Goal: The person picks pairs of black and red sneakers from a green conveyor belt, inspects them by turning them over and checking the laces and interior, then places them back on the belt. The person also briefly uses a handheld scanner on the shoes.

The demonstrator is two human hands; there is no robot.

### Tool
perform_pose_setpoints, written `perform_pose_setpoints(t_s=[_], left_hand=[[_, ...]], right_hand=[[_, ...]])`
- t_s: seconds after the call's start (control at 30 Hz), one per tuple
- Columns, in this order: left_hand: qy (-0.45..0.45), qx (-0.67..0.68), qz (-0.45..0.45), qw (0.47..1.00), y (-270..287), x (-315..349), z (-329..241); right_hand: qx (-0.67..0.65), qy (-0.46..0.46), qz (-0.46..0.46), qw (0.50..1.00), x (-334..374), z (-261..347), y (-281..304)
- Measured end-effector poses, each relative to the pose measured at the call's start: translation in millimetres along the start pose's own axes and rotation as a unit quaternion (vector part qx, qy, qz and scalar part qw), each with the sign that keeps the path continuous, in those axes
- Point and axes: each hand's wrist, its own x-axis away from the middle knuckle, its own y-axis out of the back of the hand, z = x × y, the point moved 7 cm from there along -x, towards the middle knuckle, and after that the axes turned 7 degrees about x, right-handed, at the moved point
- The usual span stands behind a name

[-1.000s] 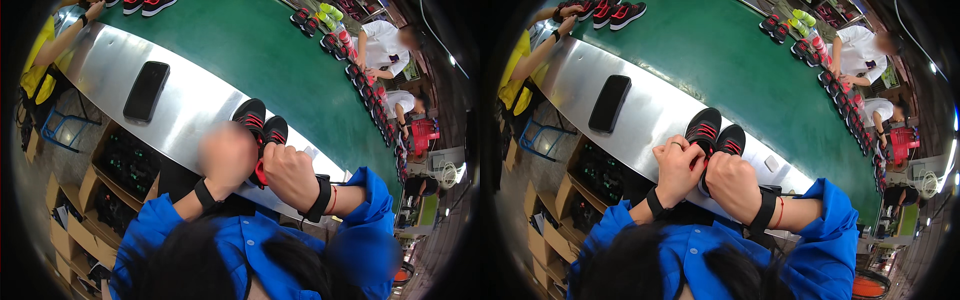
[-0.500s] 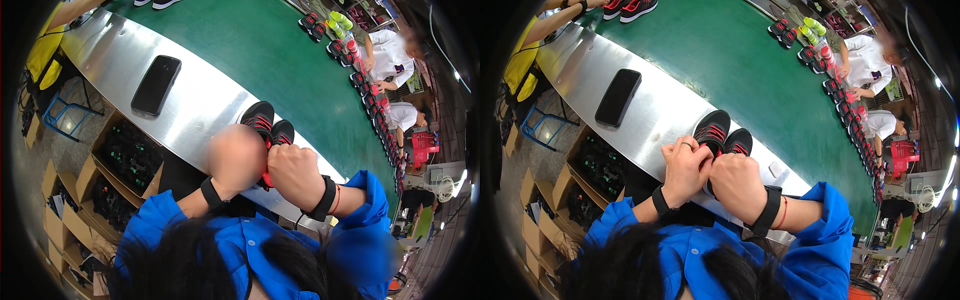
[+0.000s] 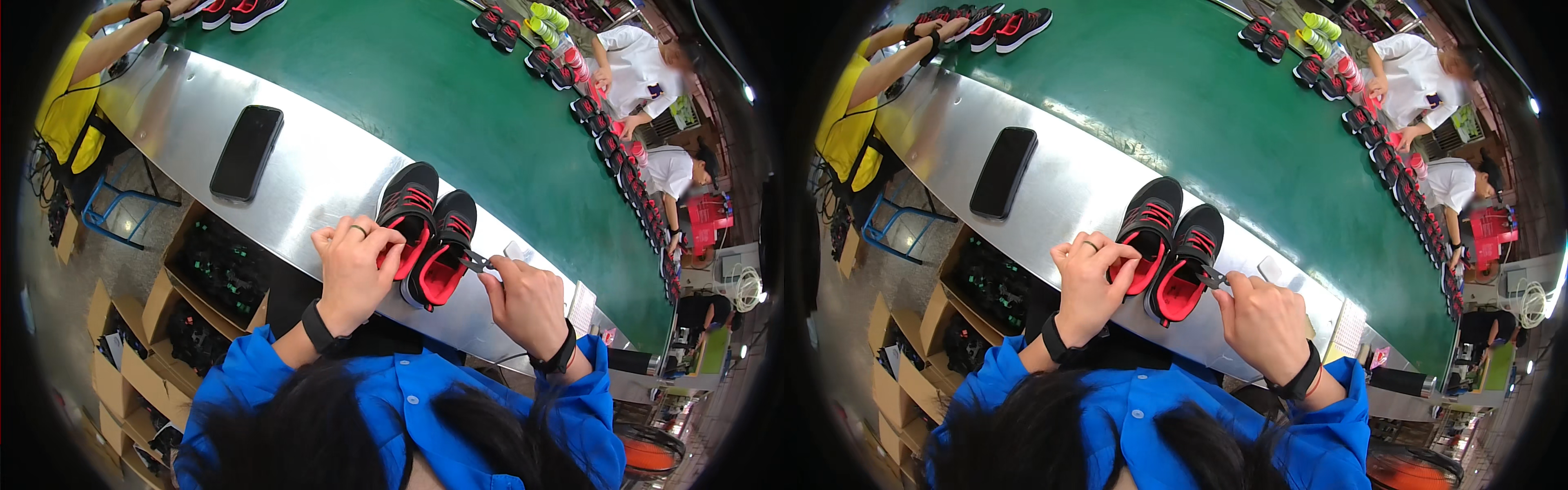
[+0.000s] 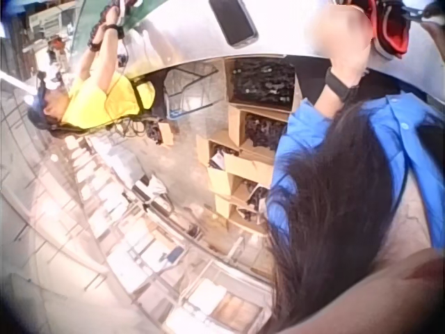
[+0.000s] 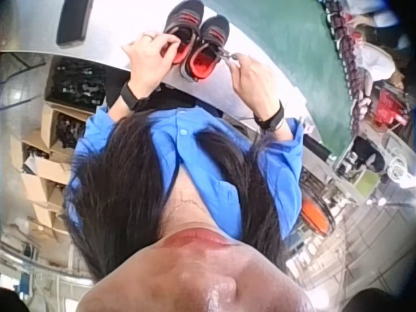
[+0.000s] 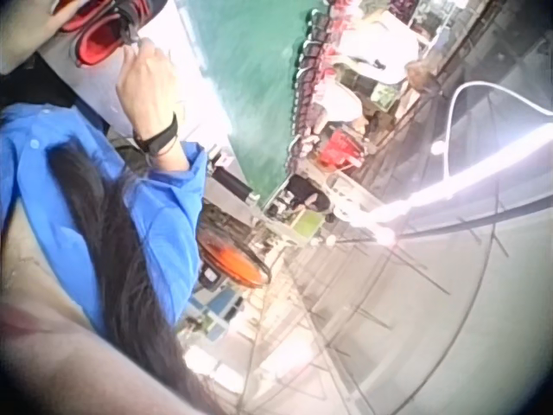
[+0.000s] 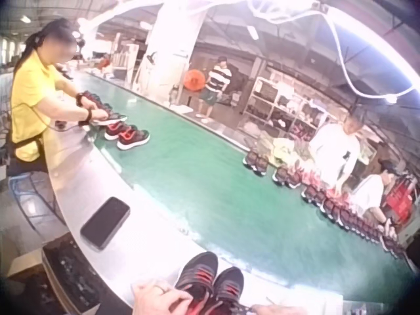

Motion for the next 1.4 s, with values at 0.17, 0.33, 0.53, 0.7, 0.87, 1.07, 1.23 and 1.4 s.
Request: perform_pose_setpoints(t_s=[0.17,0.33,0.53,0.7,0.87,1.07,1.23,1.4], left_hand=[[0.007,-0.017,0.038,0.999,-12.1,-8.4,-6.2],[0.027,-0.017,0.05,0.998,-18.8,-9.2,-4.0],[0.032,0.006,0.025,0.999,-22.0,-8.6,-0.8],[0.018,0.011,0.02,1.0,-19.3,-8.5,-3.2],[-0.013,0.012,0.0,1.0,-16.9,-8.3,-5.1],[-0.026,-0.002,-0.013,1.0,-15.4,-9.7,-6.5],[-0.022,0.018,-0.014,0.999,-12.8,-9.1,-5.4],[0.034,0.036,-0.051,0.997,20.4,1.5,17.2]], right_hand=[[-0.04,0.025,-0.033,0.998,-5.4,17.1,6.6],[0.006,0.08,-0.031,0.996,-21.2,34.7,7.3],[0.092,0.155,-0.003,0.984,-39.0,51.3,-1.8],[0.179,0.206,0.024,0.962,-51.2,67.8,-3.0],[0.222,0.295,0.106,0.923,-64.0,91.9,2.2],[0.214,0.326,0.149,0.909,-73.5,102.1,1.8],[0.2,0.254,0.108,0.94,-67.4,87.4,5.1],[0.125,0.105,0.06,0.985,-56.5,48.6,34.8]])
